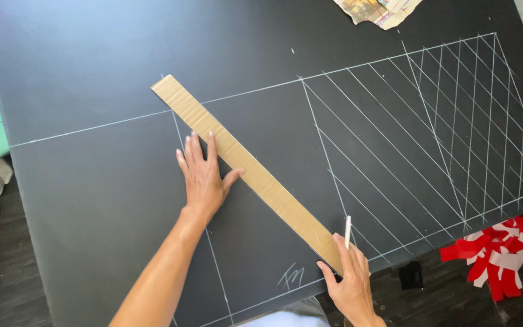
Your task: The person uses a long cardboard ruler and a white marker to draw straight lines on a large black surface. They repeatedly reposition the ruler and draw intersecting lines, creating a grid-like pattern across the surface.
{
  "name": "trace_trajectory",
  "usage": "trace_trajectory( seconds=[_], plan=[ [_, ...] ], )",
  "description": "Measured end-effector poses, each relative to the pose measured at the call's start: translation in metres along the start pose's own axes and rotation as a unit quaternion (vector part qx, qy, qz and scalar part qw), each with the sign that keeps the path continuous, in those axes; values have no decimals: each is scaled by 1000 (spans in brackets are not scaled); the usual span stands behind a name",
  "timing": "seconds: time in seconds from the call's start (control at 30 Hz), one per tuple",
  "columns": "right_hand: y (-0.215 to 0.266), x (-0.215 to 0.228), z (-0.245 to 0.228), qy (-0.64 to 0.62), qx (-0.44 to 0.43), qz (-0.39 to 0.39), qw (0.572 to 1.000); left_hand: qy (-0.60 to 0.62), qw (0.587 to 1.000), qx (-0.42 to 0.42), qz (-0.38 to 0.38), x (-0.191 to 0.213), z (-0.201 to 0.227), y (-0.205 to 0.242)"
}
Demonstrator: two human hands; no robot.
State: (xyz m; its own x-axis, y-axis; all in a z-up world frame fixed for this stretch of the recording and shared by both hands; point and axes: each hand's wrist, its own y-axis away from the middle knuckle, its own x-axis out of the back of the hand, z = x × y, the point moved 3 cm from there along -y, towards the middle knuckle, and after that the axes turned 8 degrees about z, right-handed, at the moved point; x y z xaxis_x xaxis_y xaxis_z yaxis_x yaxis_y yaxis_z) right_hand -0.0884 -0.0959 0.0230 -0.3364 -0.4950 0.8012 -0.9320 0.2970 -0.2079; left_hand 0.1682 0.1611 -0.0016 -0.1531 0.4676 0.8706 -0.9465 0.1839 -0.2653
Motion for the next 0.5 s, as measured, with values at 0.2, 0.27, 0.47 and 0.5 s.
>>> trace_trajectory(
  seconds=[0.2, 0.27, 0.47, 0.5],
  plan=[
    [-8, 4, 26, -11, 18, 19, 1000, -10, 1000, -16, 3, -25, 33, 6],
    [-17, 7, 34, -16, 16, 30, 999, -15, 1000, -21, 2, -33, 39, -8],
    [-31, 10, 48, -4, 55, 15, 998, -34, 999, 18, -19, -63, 47, -15],
    [-31, 11, 49, -2, 61, 13, 998, -35, 999, 18, -14, -65, 48, -16]
  ],
)
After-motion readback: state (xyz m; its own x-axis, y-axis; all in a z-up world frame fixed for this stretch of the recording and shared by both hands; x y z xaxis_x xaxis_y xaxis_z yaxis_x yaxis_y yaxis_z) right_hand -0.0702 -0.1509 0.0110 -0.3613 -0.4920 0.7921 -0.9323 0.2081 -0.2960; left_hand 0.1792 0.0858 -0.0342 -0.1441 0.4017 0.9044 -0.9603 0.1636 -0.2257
